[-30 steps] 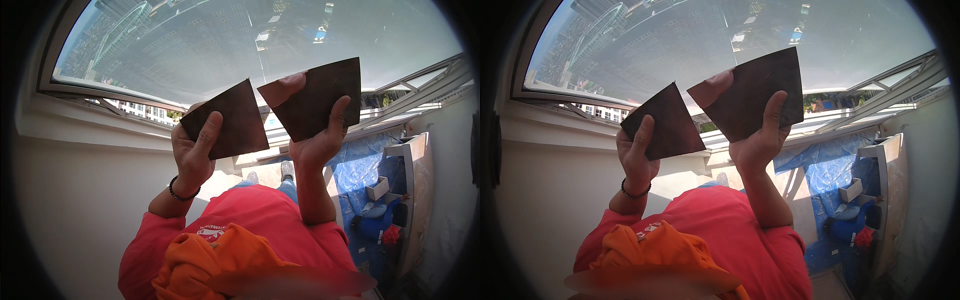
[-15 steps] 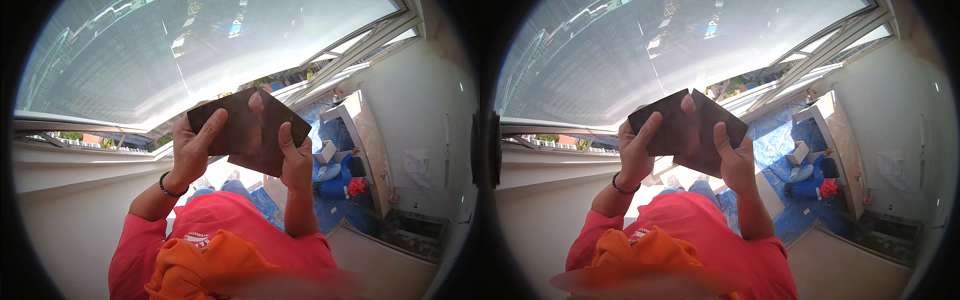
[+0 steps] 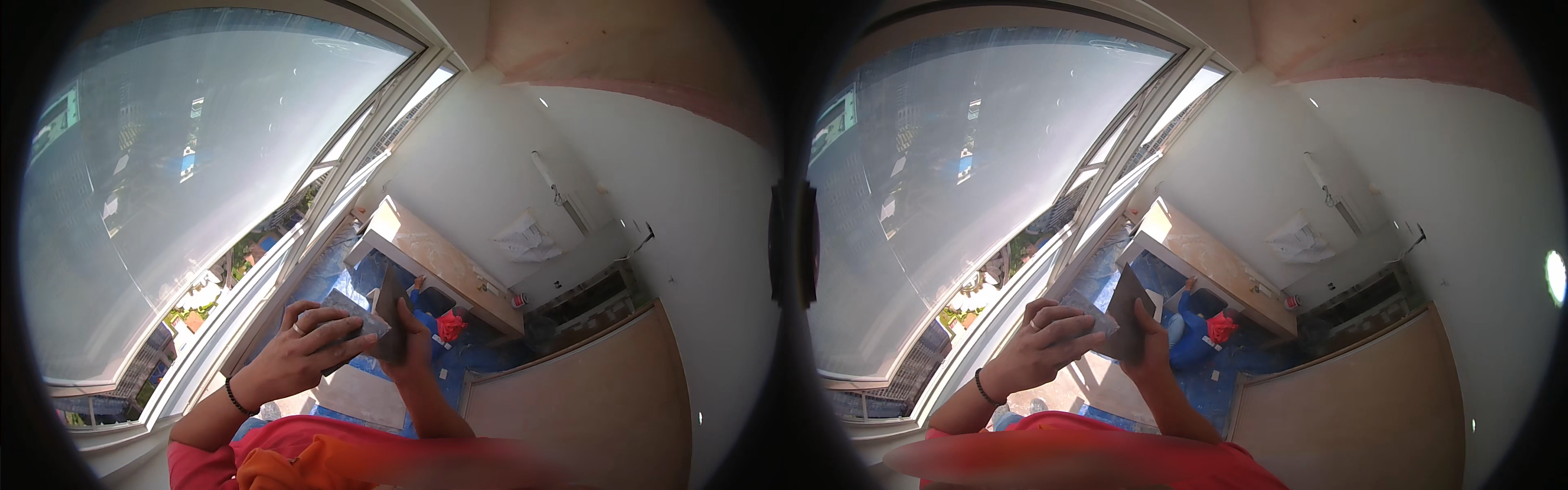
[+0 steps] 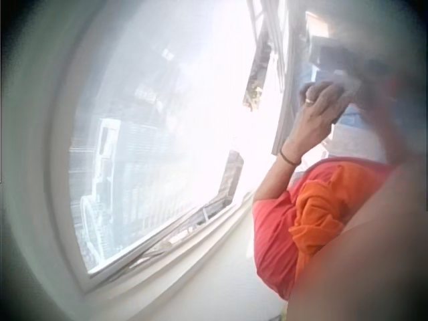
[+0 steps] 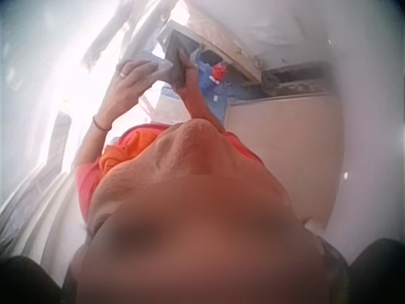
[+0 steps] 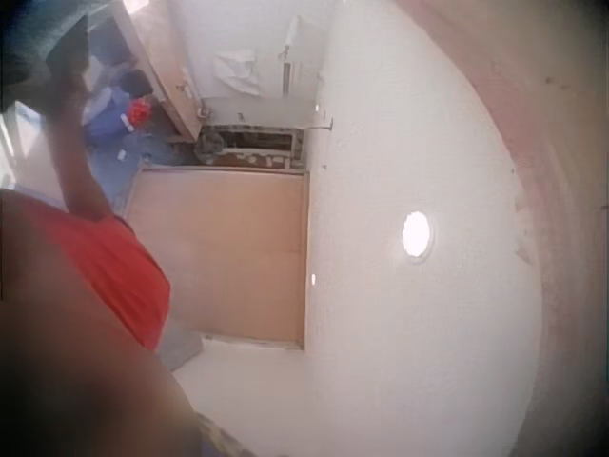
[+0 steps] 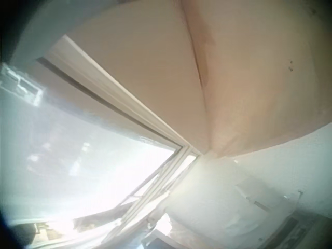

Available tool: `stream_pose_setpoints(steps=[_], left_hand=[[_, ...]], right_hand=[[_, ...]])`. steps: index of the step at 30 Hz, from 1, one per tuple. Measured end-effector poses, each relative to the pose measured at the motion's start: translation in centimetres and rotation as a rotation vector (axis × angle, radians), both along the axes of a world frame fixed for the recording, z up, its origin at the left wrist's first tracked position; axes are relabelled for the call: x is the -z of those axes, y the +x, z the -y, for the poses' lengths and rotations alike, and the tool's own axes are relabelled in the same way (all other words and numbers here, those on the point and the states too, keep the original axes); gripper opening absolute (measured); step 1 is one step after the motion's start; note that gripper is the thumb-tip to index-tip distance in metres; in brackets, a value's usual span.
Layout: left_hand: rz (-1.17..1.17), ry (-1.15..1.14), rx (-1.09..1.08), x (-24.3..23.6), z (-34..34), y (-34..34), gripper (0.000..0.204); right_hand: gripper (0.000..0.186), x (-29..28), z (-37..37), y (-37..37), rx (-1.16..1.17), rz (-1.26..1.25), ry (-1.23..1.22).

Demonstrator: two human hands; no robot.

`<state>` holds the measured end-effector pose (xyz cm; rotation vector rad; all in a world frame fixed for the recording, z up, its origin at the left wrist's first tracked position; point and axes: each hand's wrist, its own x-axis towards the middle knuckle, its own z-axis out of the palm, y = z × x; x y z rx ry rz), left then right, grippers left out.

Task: The person uses two putty knives to transfer pink wall compound from one knife to the other and applies it to the wall and ceiling near a window. The person repeatedly scrapes and smooths the compound on the wall surface.

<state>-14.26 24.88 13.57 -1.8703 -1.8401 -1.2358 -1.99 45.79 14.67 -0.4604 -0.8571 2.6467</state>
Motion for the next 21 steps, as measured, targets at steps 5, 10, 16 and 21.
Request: stream_pose_setpoints(steps=[5, 10, 16, 21], left_hand=[[0.233, 0.265, -0.079, 0.7, -1.1, -4.6, 0.054], [1.463, 0.607, 0.148, -1.0, -2.9, -5.0, 0.052], [0.96, 0.555, 0.102, -2.9, -3.6, -3.9, 0.059], [0.599, 0.428, -0.153, -2.1, -3.7, -4.0, 0.064]], right_hand=[[0.038, -4.5, -1.0, 0.0, 0.252, -0.25, 0.189], [0.047, -6.7, 0.3, -2.0, 0.609, -0.184, 0.586], [0.057, -8.3, 4.1, -3.2, 0.72, -0.241, 0.712], [0.049, -8.1, 6.6, -2.5, 0.827, -0.132, 0.86]])
